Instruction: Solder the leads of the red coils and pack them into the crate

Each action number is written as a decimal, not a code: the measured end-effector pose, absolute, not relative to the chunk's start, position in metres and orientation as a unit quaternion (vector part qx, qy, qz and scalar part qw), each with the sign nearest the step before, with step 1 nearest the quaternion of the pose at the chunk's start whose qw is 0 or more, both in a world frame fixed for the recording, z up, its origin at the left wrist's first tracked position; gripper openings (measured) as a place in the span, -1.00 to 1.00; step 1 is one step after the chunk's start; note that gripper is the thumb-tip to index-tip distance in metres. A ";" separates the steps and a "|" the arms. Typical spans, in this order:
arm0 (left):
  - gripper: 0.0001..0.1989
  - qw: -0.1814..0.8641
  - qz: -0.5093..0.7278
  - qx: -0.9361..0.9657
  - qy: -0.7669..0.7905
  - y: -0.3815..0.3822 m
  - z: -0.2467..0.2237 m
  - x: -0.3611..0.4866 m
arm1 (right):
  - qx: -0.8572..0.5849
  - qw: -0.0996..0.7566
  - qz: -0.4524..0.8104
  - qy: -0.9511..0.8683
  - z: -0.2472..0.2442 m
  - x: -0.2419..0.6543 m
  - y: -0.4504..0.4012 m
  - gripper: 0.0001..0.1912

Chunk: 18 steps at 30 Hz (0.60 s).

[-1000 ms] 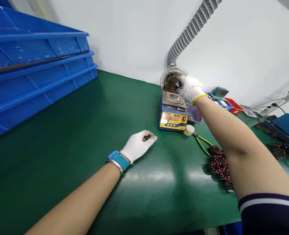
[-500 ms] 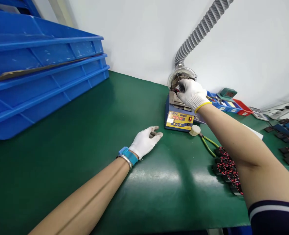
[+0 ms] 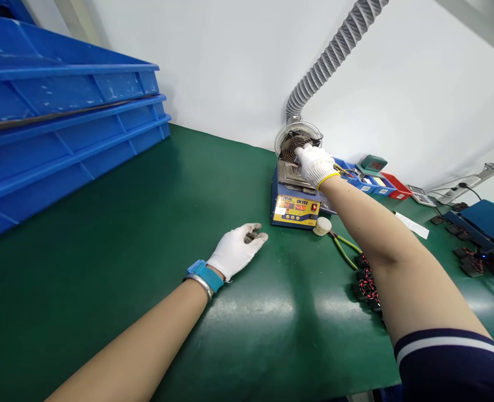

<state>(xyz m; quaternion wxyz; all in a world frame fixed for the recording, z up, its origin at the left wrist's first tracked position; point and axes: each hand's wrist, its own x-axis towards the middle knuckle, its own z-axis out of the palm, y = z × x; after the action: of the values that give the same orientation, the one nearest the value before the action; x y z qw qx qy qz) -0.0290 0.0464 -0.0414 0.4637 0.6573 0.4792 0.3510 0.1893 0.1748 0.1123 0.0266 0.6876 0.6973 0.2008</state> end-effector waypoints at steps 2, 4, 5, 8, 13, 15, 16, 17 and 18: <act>-0.49 0.458 0.348 0.661 0.483 0.046 -0.041 -0.029 | 0.690 0.022 0.208 0.693 0.117 0.191 0.176 -0.59; -0.49 0.455 0.345 0.664 0.484 0.047 -0.042 -0.029 | 0.693 0.019 0.208 0.690 0.121 0.193 0.176 -0.57; -0.50 0.453 0.344 0.665 0.484 0.047 -0.042 -0.029 | 0.692 0.019 0.208 0.691 0.123 0.193 0.176 -0.57; -0.50 0.449 0.339 0.668 0.486 0.048 -0.041 -0.030 | 0.692 0.024 0.209 0.690 0.123 0.193 0.175 -0.59; -0.51 0.449 0.335 0.671 0.487 0.048 -0.039 -0.030 | 0.692 0.046 0.206 0.690 0.113 0.188 0.172 -0.60; -0.51 0.451 0.336 0.669 0.485 0.047 -0.039 -0.030 | 0.690 0.038 0.203 0.693 0.111 0.187 0.171 -0.62; -0.51 0.452 0.337 0.669 0.485 0.047 -0.039 -0.029 | 0.689 0.030 0.202 0.695 0.112 0.187 0.170 -0.62; -0.51 0.453 0.338 0.668 0.484 0.047 -0.040 -0.029 | 0.690 0.018 0.200 0.696 0.114 0.187 0.170 -0.61; -0.51 0.453 0.340 0.667 0.484 0.047 -0.040 -0.029 | 0.691 -0.003 0.192 0.697 0.117 0.187 0.168 -0.59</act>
<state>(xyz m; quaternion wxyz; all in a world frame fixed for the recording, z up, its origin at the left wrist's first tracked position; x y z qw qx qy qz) -0.0292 0.0472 -0.0399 0.4529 0.6673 0.4837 0.3400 0.1875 0.1684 0.1168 -0.0030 0.6910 0.6968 0.1924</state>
